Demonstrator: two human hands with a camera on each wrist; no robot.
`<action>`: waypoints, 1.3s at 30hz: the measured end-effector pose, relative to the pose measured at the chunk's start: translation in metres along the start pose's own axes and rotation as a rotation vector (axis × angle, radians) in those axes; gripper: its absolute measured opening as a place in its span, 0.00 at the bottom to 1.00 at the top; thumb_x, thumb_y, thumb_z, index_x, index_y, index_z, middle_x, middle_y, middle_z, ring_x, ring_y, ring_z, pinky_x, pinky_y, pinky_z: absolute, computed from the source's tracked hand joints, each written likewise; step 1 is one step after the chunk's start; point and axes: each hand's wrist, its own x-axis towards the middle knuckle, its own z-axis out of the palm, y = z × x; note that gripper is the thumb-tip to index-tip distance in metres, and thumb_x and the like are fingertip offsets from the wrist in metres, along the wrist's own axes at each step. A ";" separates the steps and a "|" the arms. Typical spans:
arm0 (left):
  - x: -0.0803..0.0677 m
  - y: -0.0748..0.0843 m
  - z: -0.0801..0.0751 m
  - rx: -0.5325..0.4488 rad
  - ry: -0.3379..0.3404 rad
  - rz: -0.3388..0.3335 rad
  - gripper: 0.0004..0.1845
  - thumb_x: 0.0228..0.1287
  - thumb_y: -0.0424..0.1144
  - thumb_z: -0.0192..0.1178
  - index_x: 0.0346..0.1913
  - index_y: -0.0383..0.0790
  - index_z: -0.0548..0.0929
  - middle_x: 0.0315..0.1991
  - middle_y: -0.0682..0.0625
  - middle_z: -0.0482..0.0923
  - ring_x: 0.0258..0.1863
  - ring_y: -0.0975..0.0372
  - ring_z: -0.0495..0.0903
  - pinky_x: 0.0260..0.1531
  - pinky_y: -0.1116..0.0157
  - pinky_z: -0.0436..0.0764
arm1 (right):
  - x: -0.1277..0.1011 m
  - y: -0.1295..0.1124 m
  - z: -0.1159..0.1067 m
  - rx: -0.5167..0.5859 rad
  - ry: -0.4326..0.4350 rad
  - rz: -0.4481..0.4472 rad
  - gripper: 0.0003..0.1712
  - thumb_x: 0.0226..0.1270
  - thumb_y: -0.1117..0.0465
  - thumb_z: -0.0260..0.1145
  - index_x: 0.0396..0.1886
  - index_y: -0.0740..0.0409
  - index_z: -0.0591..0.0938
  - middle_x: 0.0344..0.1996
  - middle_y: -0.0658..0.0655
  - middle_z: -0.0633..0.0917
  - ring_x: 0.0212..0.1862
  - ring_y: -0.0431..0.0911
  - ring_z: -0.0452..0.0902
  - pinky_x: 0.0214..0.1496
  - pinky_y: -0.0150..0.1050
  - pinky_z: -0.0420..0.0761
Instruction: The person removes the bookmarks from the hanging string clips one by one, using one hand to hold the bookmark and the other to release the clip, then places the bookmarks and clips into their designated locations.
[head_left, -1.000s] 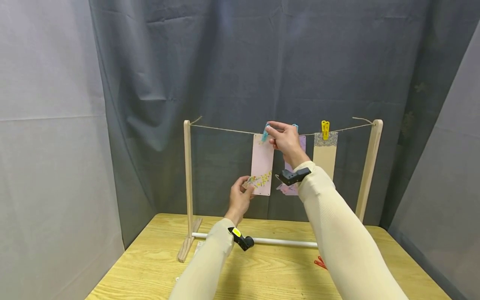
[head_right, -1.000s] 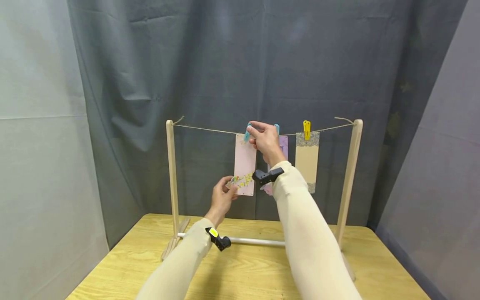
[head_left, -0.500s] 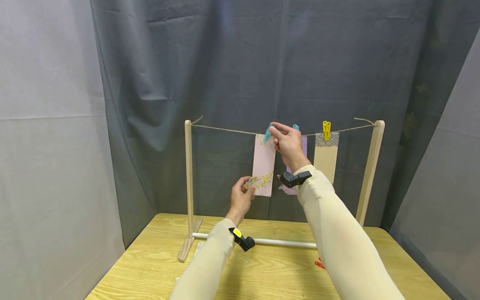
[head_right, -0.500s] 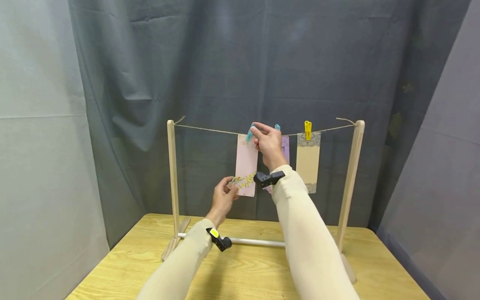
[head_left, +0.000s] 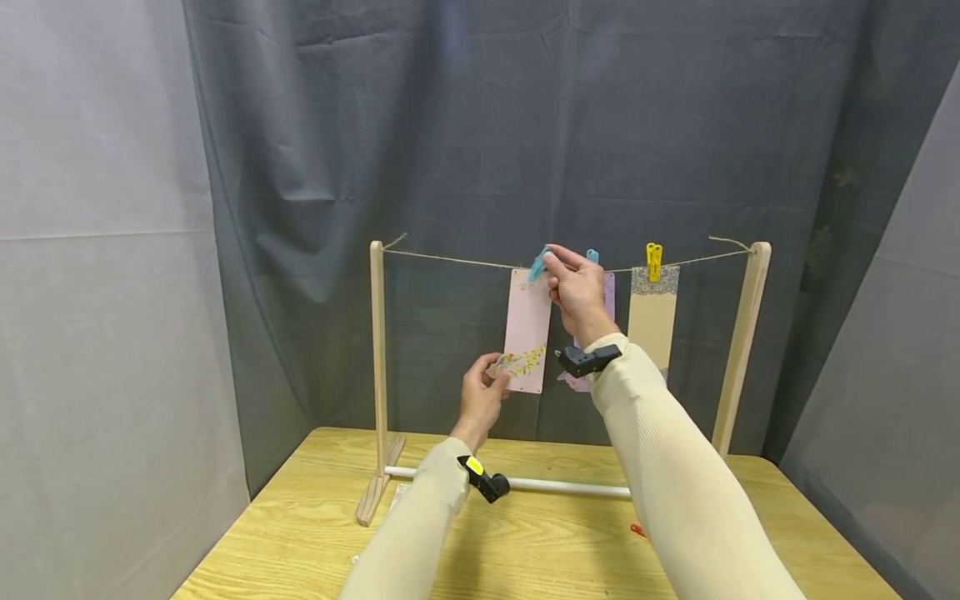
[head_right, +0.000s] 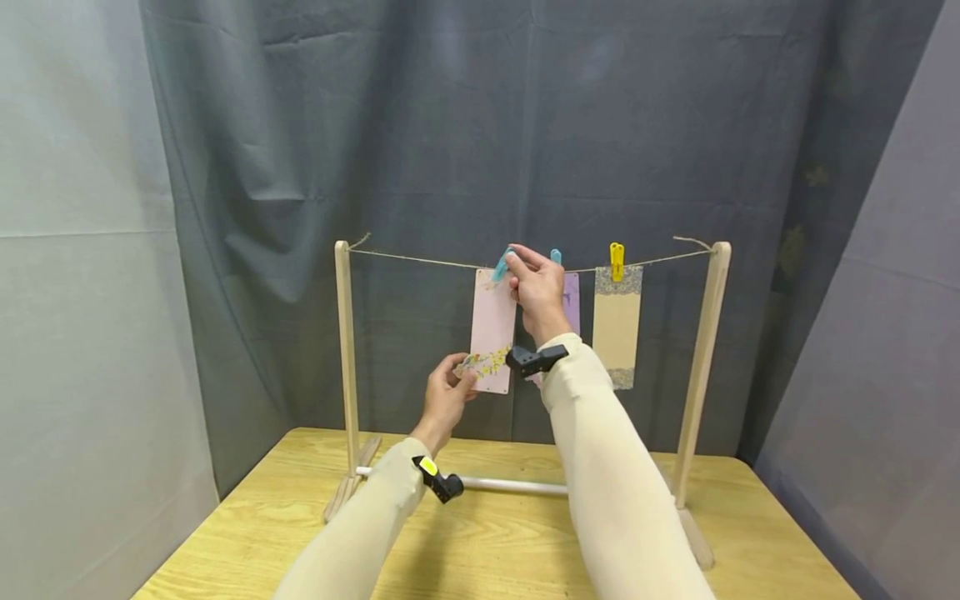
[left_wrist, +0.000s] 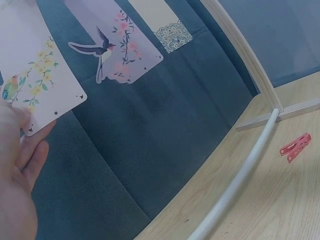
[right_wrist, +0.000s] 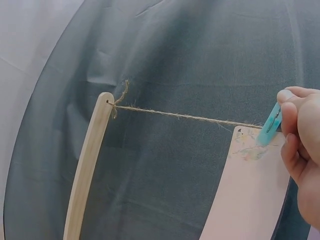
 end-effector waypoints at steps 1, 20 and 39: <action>0.000 0.000 0.000 -0.002 -0.002 -0.002 0.16 0.73 0.26 0.60 0.61 0.38 0.81 0.40 0.42 0.81 0.37 0.55 0.83 0.43 0.50 0.86 | 0.000 0.000 0.000 0.012 0.003 -0.002 0.19 0.73 0.65 0.69 0.61 0.62 0.85 0.31 0.54 0.85 0.18 0.33 0.72 0.18 0.26 0.71; 0.001 -0.003 0.001 -0.018 -0.004 0.030 0.16 0.72 0.25 0.60 0.60 0.36 0.81 0.42 0.38 0.82 0.40 0.45 0.84 0.42 0.49 0.86 | -0.003 0.001 0.005 0.169 0.093 -0.023 0.18 0.74 0.66 0.67 0.62 0.61 0.84 0.34 0.54 0.84 0.17 0.32 0.70 0.17 0.25 0.69; 0.004 0.000 0.000 -0.020 0.004 0.020 0.15 0.73 0.25 0.59 0.59 0.38 0.82 0.41 0.43 0.83 0.38 0.56 0.84 0.40 0.55 0.86 | -0.002 -0.003 0.007 0.227 0.092 -0.041 0.16 0.74 0.65 0.67 0.59 0.60 0.85 0.41 0.55 0.86 0.17 0.32 0.70 0.16 0.24 0.69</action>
